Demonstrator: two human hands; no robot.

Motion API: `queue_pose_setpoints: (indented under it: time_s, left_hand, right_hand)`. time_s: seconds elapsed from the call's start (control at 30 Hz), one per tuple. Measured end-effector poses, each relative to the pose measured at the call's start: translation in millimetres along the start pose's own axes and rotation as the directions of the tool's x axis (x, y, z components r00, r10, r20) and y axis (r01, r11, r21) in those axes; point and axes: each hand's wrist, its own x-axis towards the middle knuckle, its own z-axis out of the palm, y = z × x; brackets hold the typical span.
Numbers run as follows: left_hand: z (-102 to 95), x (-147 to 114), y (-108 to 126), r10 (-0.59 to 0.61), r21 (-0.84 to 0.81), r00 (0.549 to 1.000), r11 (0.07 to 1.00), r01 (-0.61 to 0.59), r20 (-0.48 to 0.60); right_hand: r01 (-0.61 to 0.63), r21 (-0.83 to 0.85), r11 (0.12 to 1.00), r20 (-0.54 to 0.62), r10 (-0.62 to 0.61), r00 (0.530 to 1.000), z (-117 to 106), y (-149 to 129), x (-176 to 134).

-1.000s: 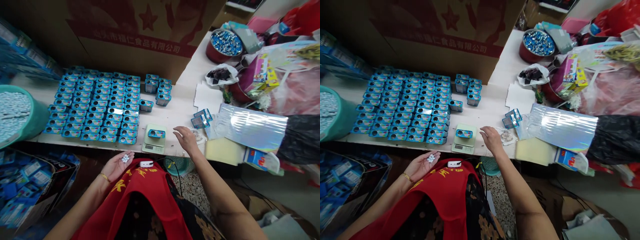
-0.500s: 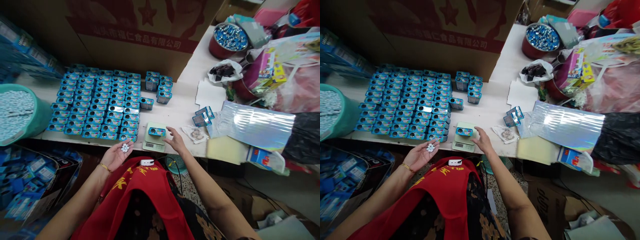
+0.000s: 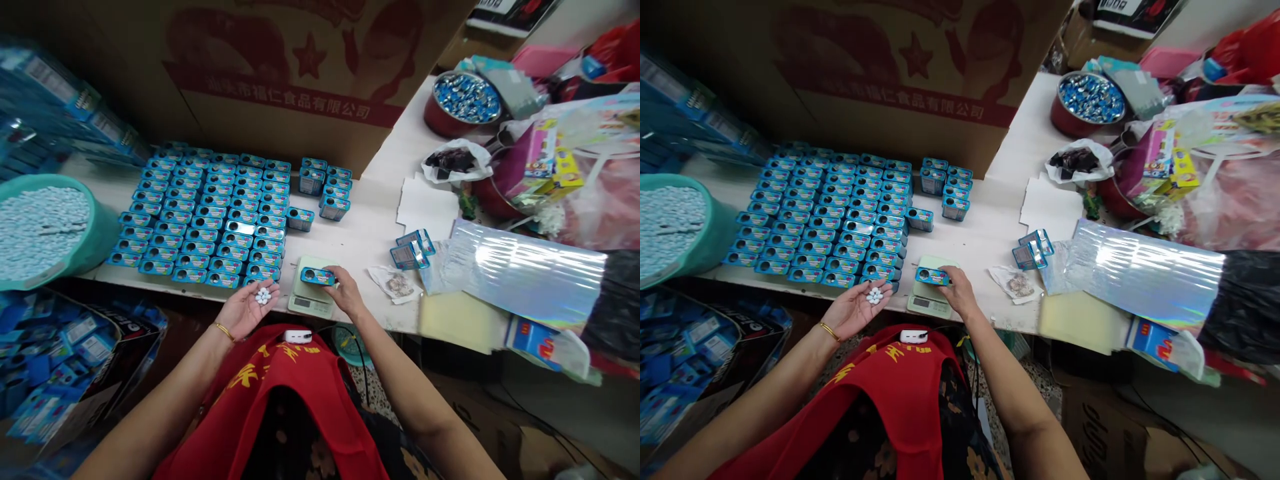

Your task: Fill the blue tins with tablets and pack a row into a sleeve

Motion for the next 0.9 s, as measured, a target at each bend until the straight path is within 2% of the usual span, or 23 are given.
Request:
queue_pose_setpoints:
  time_s: [0.2,0.4,0.47,0.57,0.67,0.77,0.83,0.9]
  left_hand:
    - [3.8,-6,6,0.026,0.001,0.999,1.000,-0.026,-0.024]
    - [10.8,1,0,0.047,0.112,0.999,0.993,-0.047,0.001]
    - [17.1,4,-3,0.036,0.147,0.999,0.988,-0.040,0.035]
    - [26.1,7,-7,0.004,0.180,0.997,0.983,-0.018,0.076]
    - [29.0,6,-14,-0.025,0.202,0.992,0.979,-0.001,0.126]
    - [26.2,4,-23,-0.034,0.206,0.982,0.979,-0.006,0.188]
    - [25.5,4,-27,-0.048,0.208,0.978,0.978,0.005,0.202]
    - [29.0,4,-28,-0.044,0.208,0.981,0.978,0.003,0.191]
  right_hand:
    - [0.050,-0.059,0.997,0.028,-0.048,0.998,-7,-10,22]
    - [-0.020,-0.051,0.998,0.010,0.020,1.000,-6,-5,17]
    - [0.048,-0.130,0.990,-0.011,-0.050,0.999,-11,-18,13]
    - [0.174,-0.260,0.950,-0.017,-0.184,0.983,-16,-54,9]
    - [0.325,-0.247,0.913,0.137,-0.299,0.944,-4,-90,5]
    - [0.398,-0.255,0.881,0.317,-0.312,0.896,17,-106,-1]
    - [0.394,-0.278,0.876,0.359,-0.286,0.888,25,-106,-4]
    - [0.387,-0.292,0.875,0.355,-0.276,0.893,27,-104,-3]
